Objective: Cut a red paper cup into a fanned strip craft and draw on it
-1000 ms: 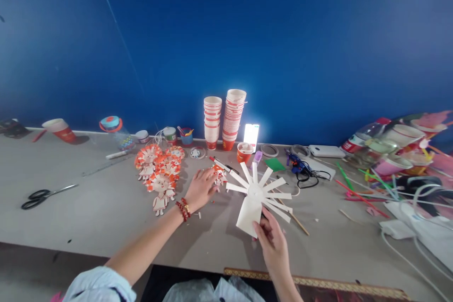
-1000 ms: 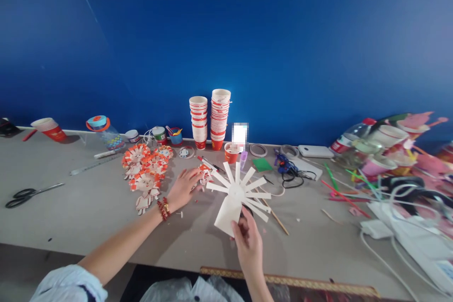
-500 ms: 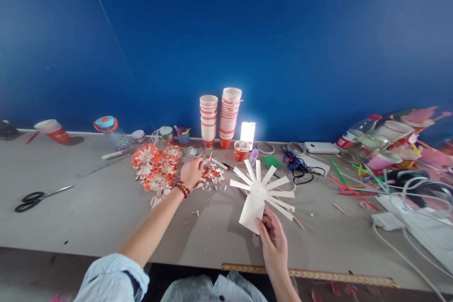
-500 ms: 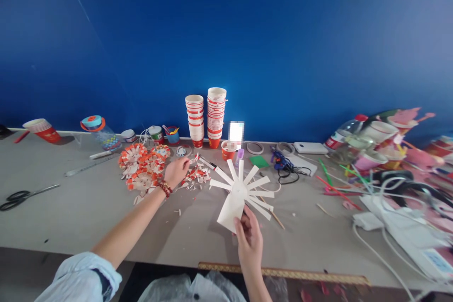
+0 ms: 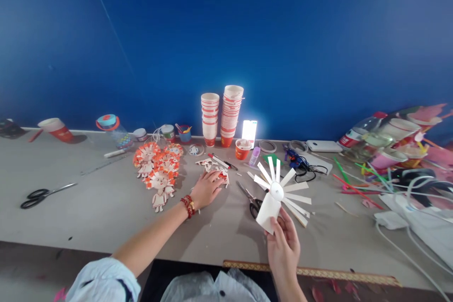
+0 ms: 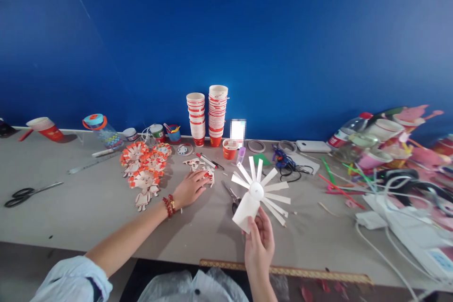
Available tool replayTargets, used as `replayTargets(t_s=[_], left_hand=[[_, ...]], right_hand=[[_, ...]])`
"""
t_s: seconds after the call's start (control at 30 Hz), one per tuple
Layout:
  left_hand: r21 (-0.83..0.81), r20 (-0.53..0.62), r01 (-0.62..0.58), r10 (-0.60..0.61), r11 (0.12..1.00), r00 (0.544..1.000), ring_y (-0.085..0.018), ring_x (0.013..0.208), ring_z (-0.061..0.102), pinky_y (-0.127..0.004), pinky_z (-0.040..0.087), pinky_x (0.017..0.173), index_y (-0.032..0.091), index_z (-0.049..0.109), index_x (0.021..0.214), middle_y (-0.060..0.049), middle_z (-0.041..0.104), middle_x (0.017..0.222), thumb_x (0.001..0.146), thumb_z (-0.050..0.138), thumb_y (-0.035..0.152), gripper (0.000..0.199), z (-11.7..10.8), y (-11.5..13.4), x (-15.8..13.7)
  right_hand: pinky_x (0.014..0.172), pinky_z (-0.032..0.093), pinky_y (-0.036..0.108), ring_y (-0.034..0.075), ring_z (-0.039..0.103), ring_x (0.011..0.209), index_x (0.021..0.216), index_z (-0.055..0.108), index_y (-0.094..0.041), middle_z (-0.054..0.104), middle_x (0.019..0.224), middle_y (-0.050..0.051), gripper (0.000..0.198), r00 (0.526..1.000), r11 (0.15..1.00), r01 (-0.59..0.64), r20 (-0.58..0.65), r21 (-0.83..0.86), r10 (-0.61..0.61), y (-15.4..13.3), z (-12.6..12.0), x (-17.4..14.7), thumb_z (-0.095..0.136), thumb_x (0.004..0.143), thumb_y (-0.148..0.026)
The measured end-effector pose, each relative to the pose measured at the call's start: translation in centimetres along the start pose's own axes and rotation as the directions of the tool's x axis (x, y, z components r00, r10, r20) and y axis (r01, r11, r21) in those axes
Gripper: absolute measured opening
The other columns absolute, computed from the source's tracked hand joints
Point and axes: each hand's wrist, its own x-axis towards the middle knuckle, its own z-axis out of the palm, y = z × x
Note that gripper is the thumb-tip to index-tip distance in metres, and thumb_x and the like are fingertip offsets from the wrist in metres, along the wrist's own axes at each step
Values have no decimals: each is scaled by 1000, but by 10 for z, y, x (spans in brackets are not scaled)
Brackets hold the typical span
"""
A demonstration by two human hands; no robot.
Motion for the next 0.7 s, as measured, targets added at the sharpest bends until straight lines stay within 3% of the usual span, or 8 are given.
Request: replayTargets(t_s=[0.17, 0.3, 0.4, 0.5, 0.6, 0.7], left_hand=[[-82, -35, 0, -3, 997, 999, -21, 113, 57, -36, 45, 100, 21, 63, 114, -8, 61, 122, 85, 46, 4, 38, -2, -16, 4], [-163, -134, 71, -93, 984, 987, -19, 112, 60, -33, 47, 100, 19, 61, 115, -7, 63, 121, 93, 42, 14, 30, -16, -38, 11], [-222, -174, 119, -160, 968, 972, -18, 108, 64, -30, 51, 94, 19, 56, 121, -7, 66, 119, 97, 38, 21, 31, -28, -52, 12], [-252, -191, 145, -196, 957, 962, -17, 106, 65, -30, 53, 91, 17, 54, 124, -9, 67, 118, 97, 36, 22, 32, -37, -60, 7], [-239, -206, 147, -199, 960, 958, -21, 112, 62, -38, 50, 97, 16, 56, 121, -12, 64, 122, 96, 36, 21, 32, -40, -52, -1], [-217, -143, 58, -91, 974, 986, -21, 117, 59, -39, 47, 101, 21, 64, 112, -8, 65, 122, 95, 41, 22, 28, -33, -22, -12]], right_hand=[[48, 47, 19, 15, 60, 69, 119, 65, -27, 67, 94, 4, 51, 997, 998, -59, 51, -9, 59, -6, -3, -6, 80, 71, -36], [49, 49, 20, 18, 62, 73, 118, 65, -25, 68, 96, 5, 52, 996, 997, -63, 68, -34, 66, -15, -4, -11, 82, 69, -35], [53, 51, 22, 18, 63, 75, 114, 68, -24, 69, 96, 5, 50, 1000, 999, -17, 1, 30, 17, -26, -8, -4, 83, 67, -32], [55, 51, 22, 17, 63, 77, 109, 71, -24, 68, 96, 3, 46, 987, 990, 92, -142, 104, -76, -42, -21, 10, 84, 65, -27], [61, 53, 26, 16, 63, 77, 106, 72, -24, 68, 95, 1, 43, 961, 979, 172, -237, 106, -143, -58, -35, 22, 83, 65, -23], [59, 51, 25, 15, 62, 74, 105, 72, -23, 69, 91, 1, 41, 938, 971, 223, -290, 82, -191, -71, -42, 27, 82, 65, -21]])
